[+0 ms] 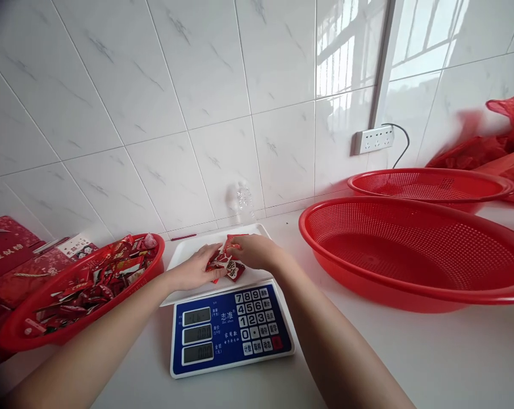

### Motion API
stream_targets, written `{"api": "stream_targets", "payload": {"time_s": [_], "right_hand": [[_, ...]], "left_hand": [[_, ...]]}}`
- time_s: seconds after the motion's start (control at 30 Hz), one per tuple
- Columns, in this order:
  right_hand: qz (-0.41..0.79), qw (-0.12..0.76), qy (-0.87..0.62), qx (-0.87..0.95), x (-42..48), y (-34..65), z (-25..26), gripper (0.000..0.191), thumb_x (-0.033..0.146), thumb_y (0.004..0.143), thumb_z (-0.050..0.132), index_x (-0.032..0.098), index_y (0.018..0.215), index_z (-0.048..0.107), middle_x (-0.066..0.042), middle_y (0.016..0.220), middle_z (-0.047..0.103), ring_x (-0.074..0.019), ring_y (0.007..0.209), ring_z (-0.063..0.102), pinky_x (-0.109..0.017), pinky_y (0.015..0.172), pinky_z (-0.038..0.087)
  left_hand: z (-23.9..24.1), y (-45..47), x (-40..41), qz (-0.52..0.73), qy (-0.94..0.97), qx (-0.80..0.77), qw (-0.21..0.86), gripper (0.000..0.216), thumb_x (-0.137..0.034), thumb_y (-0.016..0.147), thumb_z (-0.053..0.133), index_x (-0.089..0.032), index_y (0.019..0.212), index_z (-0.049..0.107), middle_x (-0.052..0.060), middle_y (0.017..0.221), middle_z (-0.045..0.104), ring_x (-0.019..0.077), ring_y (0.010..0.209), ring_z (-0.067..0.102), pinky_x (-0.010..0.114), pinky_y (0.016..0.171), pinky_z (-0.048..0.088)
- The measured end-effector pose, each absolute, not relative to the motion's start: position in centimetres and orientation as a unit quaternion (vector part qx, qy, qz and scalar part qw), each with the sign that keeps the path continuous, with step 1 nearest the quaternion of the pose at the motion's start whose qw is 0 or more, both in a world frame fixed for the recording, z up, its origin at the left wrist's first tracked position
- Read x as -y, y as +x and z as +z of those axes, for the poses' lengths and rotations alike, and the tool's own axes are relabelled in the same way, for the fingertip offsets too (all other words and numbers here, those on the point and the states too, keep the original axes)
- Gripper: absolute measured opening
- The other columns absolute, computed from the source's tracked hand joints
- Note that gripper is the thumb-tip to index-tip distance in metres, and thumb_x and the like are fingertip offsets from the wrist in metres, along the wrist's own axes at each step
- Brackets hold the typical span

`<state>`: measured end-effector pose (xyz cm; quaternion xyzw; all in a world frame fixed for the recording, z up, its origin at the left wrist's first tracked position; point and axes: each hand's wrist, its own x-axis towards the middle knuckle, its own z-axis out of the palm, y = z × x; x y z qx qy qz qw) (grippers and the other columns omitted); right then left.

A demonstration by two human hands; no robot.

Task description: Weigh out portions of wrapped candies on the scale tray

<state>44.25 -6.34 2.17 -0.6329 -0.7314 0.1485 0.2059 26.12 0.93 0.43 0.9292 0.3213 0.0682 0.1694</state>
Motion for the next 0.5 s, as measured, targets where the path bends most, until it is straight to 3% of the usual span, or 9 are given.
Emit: {"api": "stream_targets", "payload": {"time_s": [0.17, 0.27, 0.33, 0.4, 0.5], "right_hand": [[0.132, 0.198, -0.644, 0.727, 7.1, 44.1, 2.5, 0.035, 0.035, 0.088, 0.042, 0.025, 0.117, 0.058, -0.006, 0.107, 0.067, -0.0223, 0.091, 0.062, -0.031, 0.074, 0.046], [0.088, 0.187, -0.659, 0.723, 7.3, 44.3, 2.4, 0.042, 0.040, 0.088, 0.040, 0.027, 0.126, 0.052, -0.006, 0.113, 0.065, -0.0257, 0.098, 0.061, -0.037, 0.077, 0.047], [0.073, 0.195, -0.657, 0.724, 7.3, 44.6, 2.2, 0.045, 0.046, 0.088, 0.038, 0.029, 0.128, 0.051, -0.006, 0.111, 0.066, -0.0270, 0.099, 0.061, -0.040, 0.079, 0.048], [0.066, 0.212, -0.650, 0.727, 7.2, 44.9, 2.0, 0.048, 0.052, 0.087, 0.038, 0.030, 0.128, 0.051, -0.005, 0.108, 0.068, -0.0276, 0.097, 0.062, -0.042, 0.079, 0.048], [0.048, 0.229, -0.645, 0.727, 7.1, 45.1, 1.6, 0.051, 0.056, 0.085, 0.040, 0.031, 0.128, 0.052, -0.006, 0.104, 0.069, -0.0290, 0.093, 0.063, -0.043, 0.076, 0.050]], "left_hand": [[1.2, 25.1, -1.6, 0.075, 0.912, -0.360, 0.181, 0.079, -0.062, 0.081, 0.041, -0.016, 0.143, 0.026, 0.014, 0.151, 0.025, 0.0281, 0.137, 0.022, 0.041, 0.109, 0.021], [2.5, 22.1, -3.7, 0.141, 0.885, -0.404, 0.185, 0.062, -0.050, 0.084, 0.044, -0.022, 0.138, 0.035, 0.008, 0.148, 0.034, 0.0217, 0.133, 0.034, 0.032, 0.106, 0.028], [3.4, 18.8, -5.5, 0.171, 0.845, -0.476, 0.171, 0.048, -0.040, 0.081, 0.049, -0.024, 0.126, 0.048, 0.006, 0.137, 0.049, 0.0216, 0.122, 0.046, 0.030, 0.098, 0.035], [4.0, 14.9, -7.0, 0.167, 0.810, -0.537, 0.166, 0.034, -0.035, 0.075, 0.055, -0.022, 0.106, 0.060, 0.008, 0.114, 0.064, 0.0251, 0.107, 0.056, 0.033, 0.088, 0.041], [4.1, 9.4, -7.8, 0.133, 0.769, -0.598, 0.184, 0.014, -0.028, 0.060, 0.065, -0.020, 0.071, 0.063, 0.006, 0.072, 0.068, 0.0265, 0.080, 0.062, 0.034, 0.074, 0.044]]}}
